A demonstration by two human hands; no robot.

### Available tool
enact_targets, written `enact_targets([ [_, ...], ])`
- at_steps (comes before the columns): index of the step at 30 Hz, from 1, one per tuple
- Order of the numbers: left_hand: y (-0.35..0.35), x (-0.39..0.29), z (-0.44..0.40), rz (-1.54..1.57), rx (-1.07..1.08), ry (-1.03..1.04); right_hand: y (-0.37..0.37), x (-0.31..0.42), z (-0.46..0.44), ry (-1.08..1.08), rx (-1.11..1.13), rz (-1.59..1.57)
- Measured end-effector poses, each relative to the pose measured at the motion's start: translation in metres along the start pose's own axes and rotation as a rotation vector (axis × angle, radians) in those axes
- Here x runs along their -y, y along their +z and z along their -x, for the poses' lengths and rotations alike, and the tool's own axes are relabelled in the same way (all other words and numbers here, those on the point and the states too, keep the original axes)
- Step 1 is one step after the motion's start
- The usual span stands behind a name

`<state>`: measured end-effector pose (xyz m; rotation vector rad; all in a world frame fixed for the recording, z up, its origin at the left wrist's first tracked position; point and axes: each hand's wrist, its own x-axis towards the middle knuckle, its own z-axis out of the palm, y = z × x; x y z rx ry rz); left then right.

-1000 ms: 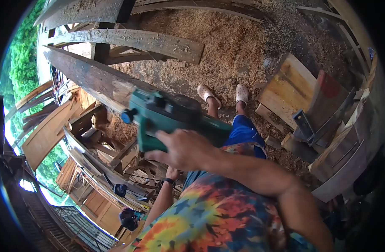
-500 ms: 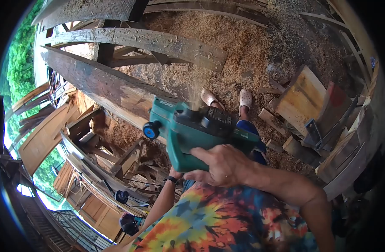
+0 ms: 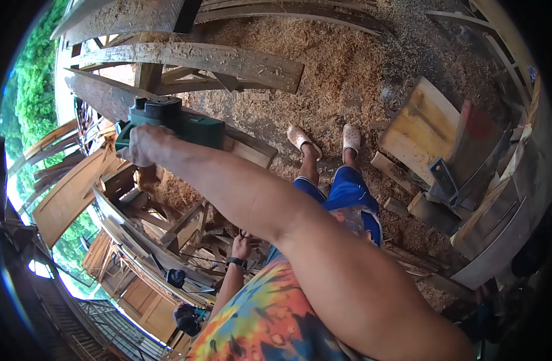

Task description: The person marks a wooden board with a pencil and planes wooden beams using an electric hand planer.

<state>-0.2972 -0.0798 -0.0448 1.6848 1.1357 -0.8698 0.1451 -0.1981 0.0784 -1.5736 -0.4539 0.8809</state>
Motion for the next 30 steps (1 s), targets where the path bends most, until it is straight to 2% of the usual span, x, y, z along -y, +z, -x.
enact_targets([
  [2,0.001,0.020,0.006,0.050,-0.021,-0.003,0.004,-0.004,0.012,0.055,-0.047,-0.048],
  [4,0.001,0.039,0.010,-0.003,0.003,-0.055,-0.003,-0.017,0.052,0.081,0.046,-0.140],
  [6,0.014,0.035,0.016,-0.031,-0.010,-0.126,-0.016,-0.030,0.113,0.068,0.050,-0.169],
  [9,0.021,0.051,0.011,-0.075,0.029,-0.083,-0.026,-0.059,0.199,0.046,0.002,-0.071],
  [10,0.023,0.044,0.008,-0.101,0.055,-0.095,-0.026,-0.070,0.225,0.037,-0.005,-0.046],
  [13,0.037,0.014,0.010,-0.081,0.080,0.091,-0.033,-0.090,0.286,-0.001,-0.048,-0.028],
  [15,0.038,-0.010,0.004,-0.154,0.134,0.017,-0.038,-0.095,0.309,-0.010,-0.081,0.006],
  [17,0.042,-0.034,0.008,-0.141,0.140,0.003,-0.044,-0.097,0.319,-0.026,-0.081,0.026],
  [21,0.035,-0.037,0.001,-0.035,0.196,0.048,-0.043,-0.095,0.311,-0.033,-0.051,0.020],
  [22,0.030,-0.044,0.002,-0.166,0.216,0.100,-0.041,-0.094,0.305,-0.041,-0.058,0.013],
  [25,0.024,-0.047,0.000,-0.246,0.210,0.100,-0.042,-0.088,0.281,-0.045,-0.050,0.004],
  [27,0.007,0.011,-0.031,-0.383,0.312,0.287,-0.040,-0.081,0.256,-0.045,-0.039,-0.010],
  [30,-0.007,-0.005,-0.042,-0.473,0.312,0.397,-0.033,-0.070,0.214,-0.052,-0.036,-0.036],
])
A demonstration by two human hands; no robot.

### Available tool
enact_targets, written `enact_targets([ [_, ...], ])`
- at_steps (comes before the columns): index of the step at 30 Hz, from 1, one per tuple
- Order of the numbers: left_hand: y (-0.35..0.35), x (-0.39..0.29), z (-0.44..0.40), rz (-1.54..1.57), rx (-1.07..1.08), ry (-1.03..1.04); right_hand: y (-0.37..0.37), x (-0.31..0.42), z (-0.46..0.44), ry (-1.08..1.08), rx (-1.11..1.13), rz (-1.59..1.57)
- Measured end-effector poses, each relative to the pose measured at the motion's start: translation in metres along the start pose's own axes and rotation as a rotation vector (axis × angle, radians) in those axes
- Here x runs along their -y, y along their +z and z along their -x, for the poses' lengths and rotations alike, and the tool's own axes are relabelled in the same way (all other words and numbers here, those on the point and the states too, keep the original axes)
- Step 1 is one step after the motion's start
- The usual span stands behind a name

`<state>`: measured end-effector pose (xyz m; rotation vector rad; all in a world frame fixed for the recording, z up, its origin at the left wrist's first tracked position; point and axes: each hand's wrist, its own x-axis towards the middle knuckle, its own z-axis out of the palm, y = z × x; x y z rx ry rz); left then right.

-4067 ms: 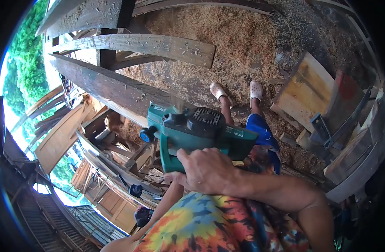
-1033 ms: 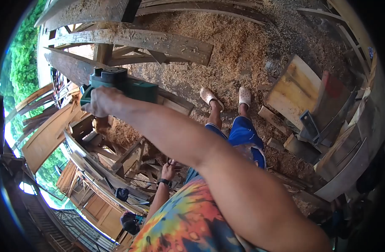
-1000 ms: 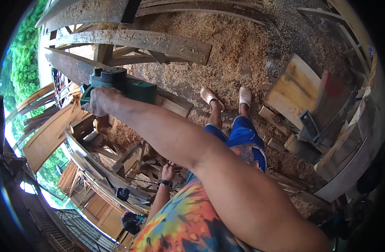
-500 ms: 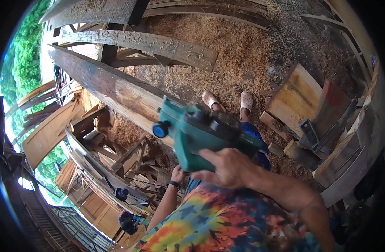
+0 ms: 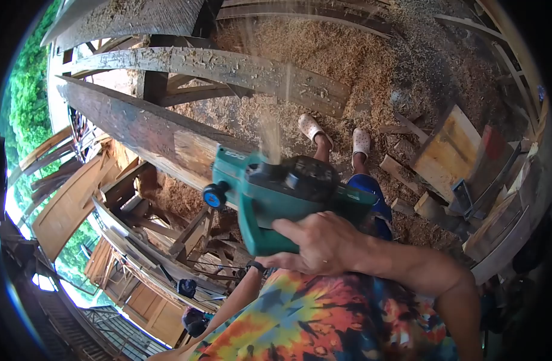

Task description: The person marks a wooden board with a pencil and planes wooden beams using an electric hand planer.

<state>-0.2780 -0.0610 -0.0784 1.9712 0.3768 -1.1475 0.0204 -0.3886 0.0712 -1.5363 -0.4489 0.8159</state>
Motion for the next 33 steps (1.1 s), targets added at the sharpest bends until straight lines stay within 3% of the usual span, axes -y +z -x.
enact_targets([
  [6,-0.050,-0.016,-0.005,-0.238,-0.085,0.158,0.005,0.038,-0.119,0.118,0.180,0.021],
  [9,-0.066,-0.046,-0.008,-0.198,0.051,-0.114,0.027,0.050,-0.193,0.008,0.072,-0.009],
  [13,-0.057,-0.033,-0.008,-0.171,0.011,-0.094,0.046,0.076,-0.276,0.107,0.139,-0.072],
  [16,-0.047,-0.033,0.001,-0.160,0.001,-0.066,0.065,0.069,-0.275,0.053,-0.042,-0.040],
  [26,0.013,-0.013,0.024,-0.152,0.034,-0.185,0.005,0.002,0.027,0.158,0.098,-0.010],
  [30,0.032,0.000,0.008,-0.054,0.058,-0.159,-0.007,-0.027,0.125,0.063,-0.052,0.074],
  [31,0.036,0.002,0.004,-0.077,0.050,-0.062,-0.007,-0.031,0.135,0.033,-0.090,0.075],
  [33,0.026,-0.042,-0.004,-0.169,0.086,-0.117,-0.006,-0.033,0.139,0.013,-0.110,0.074],
])
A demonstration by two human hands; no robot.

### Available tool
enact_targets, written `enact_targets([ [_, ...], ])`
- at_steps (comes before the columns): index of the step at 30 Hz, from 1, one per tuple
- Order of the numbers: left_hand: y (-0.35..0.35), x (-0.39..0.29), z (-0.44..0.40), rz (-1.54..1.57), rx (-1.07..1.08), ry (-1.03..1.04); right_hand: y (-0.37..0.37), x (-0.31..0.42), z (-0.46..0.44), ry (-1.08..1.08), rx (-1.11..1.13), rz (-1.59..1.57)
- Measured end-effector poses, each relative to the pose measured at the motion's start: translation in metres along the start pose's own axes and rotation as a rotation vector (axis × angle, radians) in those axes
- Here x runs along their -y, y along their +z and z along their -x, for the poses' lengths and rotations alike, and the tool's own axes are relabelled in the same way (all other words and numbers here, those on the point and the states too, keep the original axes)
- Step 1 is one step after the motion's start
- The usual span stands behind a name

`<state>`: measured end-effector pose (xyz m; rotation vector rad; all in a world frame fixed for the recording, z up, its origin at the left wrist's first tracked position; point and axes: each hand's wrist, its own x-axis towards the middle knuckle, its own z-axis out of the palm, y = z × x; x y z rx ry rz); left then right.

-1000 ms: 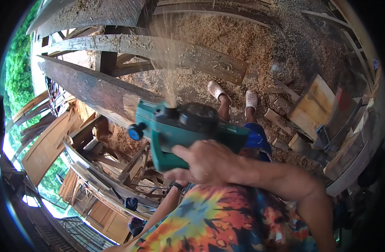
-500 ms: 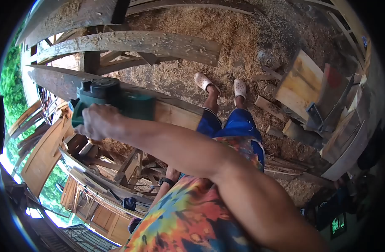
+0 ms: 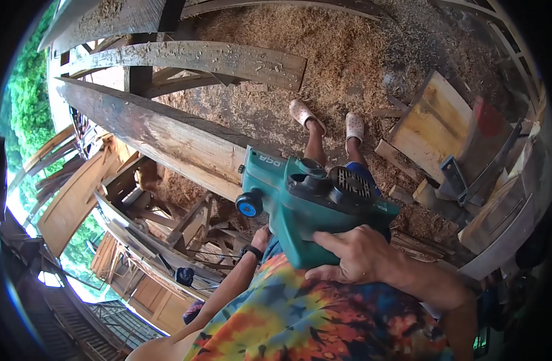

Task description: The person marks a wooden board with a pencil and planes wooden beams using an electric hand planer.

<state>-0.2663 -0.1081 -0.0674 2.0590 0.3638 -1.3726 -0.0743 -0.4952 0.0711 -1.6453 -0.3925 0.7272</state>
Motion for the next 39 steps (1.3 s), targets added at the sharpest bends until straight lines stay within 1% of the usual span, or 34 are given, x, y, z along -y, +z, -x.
enact_targets([
  [3,0.017,0.054,-0.007,0.242,-0.061,0.023,-0.002,0.004,-0.007,0.018,0.048,0.006],
  [6,-0.003,0.045,-0.002,0.019,0.036,0.030,0.003,0.006,-0.020,0.021,0.061,0.007],
  [7,-0.009,0.039,-0.003,-0.005,0.056,0.030,0.007,0.006,-0.027,0.017,0.052,0.007],
  [10,-0.022,0.029,-0.003,0.050,0.058,0.014,0.013,0.016,-0.056,0.028,0.063,-0.008],
  [14,-0.031,0.035,-0.005,0.120,0.021,0.000,0.025,0.027,-0.109,0.039,0.088,-0.061],
  [18,-0.038,0.055,0.000,0.170,-0.040,-0.034,0.031,0.051,-0.181,0.091,0.222,-0.099],
  [20,-0.046,0.060,0.006,0.216,-0.066,-0.086,0.046,0.061,-0.225,0.062,0.196,-0.113],
  [22,-0.056,0.060,0.012,0.258,-0.081,-0.157,0.057,0.080,-0.278,0.077,0.225,-0.155],
  [24,-0.068,0.051,0.019,0.154,-0.060,-0.161,0.075,0.089,-0.327,0.014,0.175,-0.207],
  [25,-0.070,0.052,0.022,0.043,-0.053,-0.120,0.083,0.096,-0.350,0.022,0.184,-0.215],
  [26,-0.076,0.038,0.025,-0.028,-0.082,-0.116,0.088,0.102,-0.370,0.032,0.194,-0.221],
  [28,-0.039,0.110,0.024,0.046,-0.183,-0.012,0.091,0.113,-0.395,0.058,0.234,-0.207],
  [32,-0.016,0.125,0.026,0.164,-0.179,-0.130,0.096,0.107,-0.377,0.041,0.129,-0.191],
  [33,-0.014,0.126,0.027,0.190,-0.176,-0.159,0.091,0.100,-0.355,0.049,0.117,-0.206],
  [35,-0.006,0.125,0.029,0.162,-0.164,-0.152,0.080,0.085,-0.307,0.067,0.126,-0.227],
  [38,0.010,0.113,0.029,0.017,-0.143,-0.068,0.056,0.059,-0.222,0.071,0.143,-0.189],
  [39,0.015,0.109,0.026,0.029,-0.139,-0.062,0.039,0.057,-0.194,0.113,0.201,-0.164],
])
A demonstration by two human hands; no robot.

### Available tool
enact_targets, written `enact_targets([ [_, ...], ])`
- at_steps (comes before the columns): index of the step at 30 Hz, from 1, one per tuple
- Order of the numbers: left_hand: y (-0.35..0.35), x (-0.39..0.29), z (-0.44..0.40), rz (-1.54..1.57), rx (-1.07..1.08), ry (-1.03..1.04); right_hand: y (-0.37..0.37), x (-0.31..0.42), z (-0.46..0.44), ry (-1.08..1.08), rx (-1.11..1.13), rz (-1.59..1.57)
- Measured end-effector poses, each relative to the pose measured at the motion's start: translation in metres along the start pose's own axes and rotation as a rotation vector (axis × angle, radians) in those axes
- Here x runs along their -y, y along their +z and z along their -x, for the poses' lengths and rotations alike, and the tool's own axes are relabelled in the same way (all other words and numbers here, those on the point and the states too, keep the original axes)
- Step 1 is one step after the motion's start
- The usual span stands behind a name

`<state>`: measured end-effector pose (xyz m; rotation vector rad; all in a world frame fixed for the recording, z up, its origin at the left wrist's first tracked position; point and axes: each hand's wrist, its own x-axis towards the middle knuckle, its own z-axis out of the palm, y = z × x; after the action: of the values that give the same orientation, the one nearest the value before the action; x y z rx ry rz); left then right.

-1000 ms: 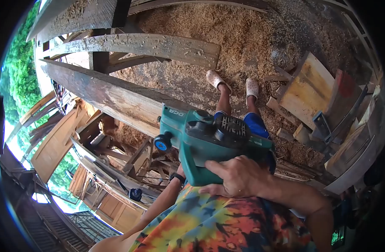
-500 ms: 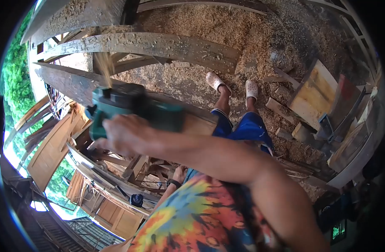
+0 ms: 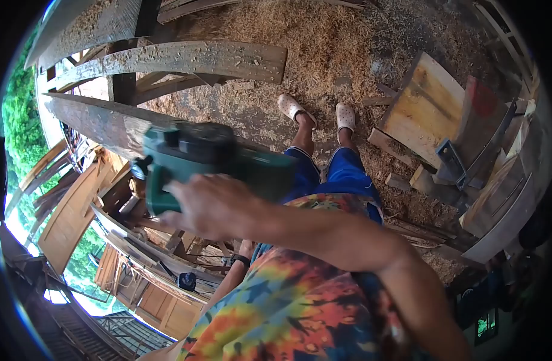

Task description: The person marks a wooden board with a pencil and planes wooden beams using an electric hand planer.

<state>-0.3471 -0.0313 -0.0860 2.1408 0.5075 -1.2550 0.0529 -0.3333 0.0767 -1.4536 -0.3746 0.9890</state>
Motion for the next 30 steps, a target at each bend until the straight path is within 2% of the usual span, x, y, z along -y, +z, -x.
enact_targets([
  [3,0.015,-0.010,-0.007,0.106,0.027,-0.023,-0.013,-0.028,0.084,0.054,0.039,0.045],
  [6,0.029,0.000,-0.015,0.259,0.041,-0.062,-0.013,-0.057,0.152,0.019,-0.053,0.094],
  [10,0.049,0.055,-0.024,0.473,0.065,-0.116,-0.010,-0.070,0.178,-0.060,-0.147,0.115],
  [11,0.046,0.050,-0.025,0.456,0.068,-0.110,-0.010,-0.070,0.177,-0.060,-0.139,0.127],
  [15,0.021,0.018,-0.016,0.414,0.060,-0.165,-0.007,-0.066,0.159,-0.081,-0.150,0.143],
  [17,0.000,-0.020,-0.011,0.426,0.075,-0.220,-0.004,-0.061,0.145,-0.086,-0.150,0.130],
  [22,-0.027,-0.049,-0.020,0.331,0.106,-0.114,-0.008,-0.039,0.089,-0.064,-0.080,0.083],
  [25,-0.035,-0.046,-0.027,0.319,0.094,-0.078,-0.007,-0.025,0.048,-0.043,-0.023,0.065],
  [30,-0.034,0.006,-0.029,0.406,0.038,-0.088,-0.005,0.015,-0.044,-0.027,0.028,0.069],
])
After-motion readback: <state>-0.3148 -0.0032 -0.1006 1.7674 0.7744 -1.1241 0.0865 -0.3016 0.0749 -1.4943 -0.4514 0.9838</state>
